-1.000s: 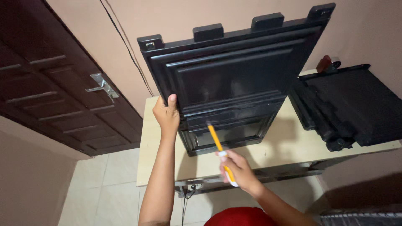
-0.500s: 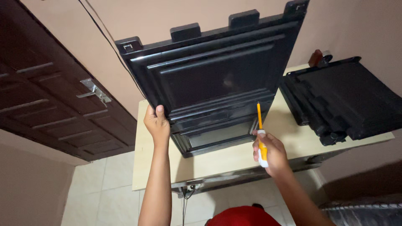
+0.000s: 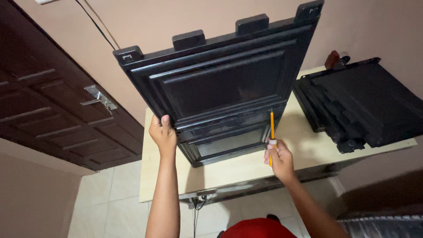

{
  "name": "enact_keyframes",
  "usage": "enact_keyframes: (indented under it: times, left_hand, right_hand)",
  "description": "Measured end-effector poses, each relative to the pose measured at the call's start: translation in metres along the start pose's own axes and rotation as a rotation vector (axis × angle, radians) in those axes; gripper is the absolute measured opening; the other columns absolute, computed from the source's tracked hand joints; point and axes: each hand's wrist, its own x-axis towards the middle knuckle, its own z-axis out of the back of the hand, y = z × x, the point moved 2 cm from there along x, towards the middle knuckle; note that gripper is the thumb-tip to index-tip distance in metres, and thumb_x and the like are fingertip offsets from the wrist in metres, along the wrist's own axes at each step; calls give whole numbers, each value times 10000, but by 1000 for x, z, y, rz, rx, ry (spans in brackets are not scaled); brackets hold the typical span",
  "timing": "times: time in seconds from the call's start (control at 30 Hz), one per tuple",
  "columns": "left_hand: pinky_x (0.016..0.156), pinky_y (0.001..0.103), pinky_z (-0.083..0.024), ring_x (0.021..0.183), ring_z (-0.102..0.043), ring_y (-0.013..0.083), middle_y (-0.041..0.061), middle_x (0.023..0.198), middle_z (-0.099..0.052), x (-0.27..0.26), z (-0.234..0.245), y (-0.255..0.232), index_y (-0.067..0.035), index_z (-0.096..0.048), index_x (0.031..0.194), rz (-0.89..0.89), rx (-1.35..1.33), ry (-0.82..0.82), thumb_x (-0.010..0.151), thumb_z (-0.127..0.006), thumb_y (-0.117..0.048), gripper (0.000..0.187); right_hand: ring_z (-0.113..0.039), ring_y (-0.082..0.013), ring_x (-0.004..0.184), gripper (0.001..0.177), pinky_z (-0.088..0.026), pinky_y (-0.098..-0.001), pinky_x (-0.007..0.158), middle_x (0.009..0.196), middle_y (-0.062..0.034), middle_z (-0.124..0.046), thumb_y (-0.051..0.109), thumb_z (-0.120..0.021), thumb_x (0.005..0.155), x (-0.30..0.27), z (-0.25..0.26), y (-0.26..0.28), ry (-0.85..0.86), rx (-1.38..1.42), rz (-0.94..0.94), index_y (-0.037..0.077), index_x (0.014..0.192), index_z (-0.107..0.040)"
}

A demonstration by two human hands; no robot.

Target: The person uses a yellow utility knife to pry apart a black plastic storage unit on a table. They remove the front panel, then a white foam insert, and finally separate the side panels, leaving the components disassembled on the table.

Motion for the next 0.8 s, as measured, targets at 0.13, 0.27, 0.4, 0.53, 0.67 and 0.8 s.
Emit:
enact_keyframes:
  times: [0.13, 0.27, 0.4, 0.53, 0.67, 0.8]
  left_hand:
    - [717, 227, -430, 778, -490, 55, -26, 855, -588, -7, 0, 0, 22, -679, 1130, -27, -40, -3, 1038, -561, -606, 645]
    - [721, 235, -428, 783, -480, 64, -17, 859, -593, -4, 0, -2, 24, -692, 1148, -18, -34, -14, 1034, -563, -598, 645]
    - [774, 251, -473, 835, -537, 77, 2, 904, -645, -4, 1, -6, 32, -687, 1163, -53, 5, -19, 1045, -553, -582, 640]
    - [836, 270, -495, 910, -590, 101, 40, 977, -693, -3, -1, -8, 38, -681, 1183, -56, -38, -17, 1047, -575, -561, 624]
    - [877, 276, -511, 949, -631, 116, 62, 999, -721, -4, 0, -9, 32, -682, 1180, -66, -60, -8, 1048, -588, -541, 595]
    - [855, 272, -512, 928, -630, 107, 50, 967, -724, -2, -2, -8, 20, -691, 1159, -69, -26, -10, 1042, -582, -543, 586]
  right_hand:
    - [-570, -127, 573, 351, -499, -270, 556, 712, -67, -610, 182, -490, 1040, -26, -6, -6, 45, 133, -111, -36, 1305, -568]
    - [-569, -121, 568, 378, -514, -272, 547, 711, -55, -608, 230, -478, 1041, -39, -29, 11, 158, 120, -240, -11, 1314, -580]
    - [-566, -108, 591, 383, -502, -262, 539, 724, -46, -602, 246, -514, 1033, -45, -57, 38, 254, 151, -348, -8, 1306, -605]
    - [-568, -109, 594, 379, -502, -269, 534, 716, -48, -600, 243, -527, 1027, -36, -78, 50, 288, 175, -397, -3, 1301, -615]
    - [-558, -117, 568, 360, -491, -276, 525, 705, -53, -606, 226, -519, 1025, -26, -85, 38, 287, 218, -342, 2, 1295, -602]
    - [-565, -106, 590, 334, -504, -268, 561, 715, -48, -602, 204, -522, 1036, -15, -87, 9, 277, 129, -221, 3, 1298, -578]
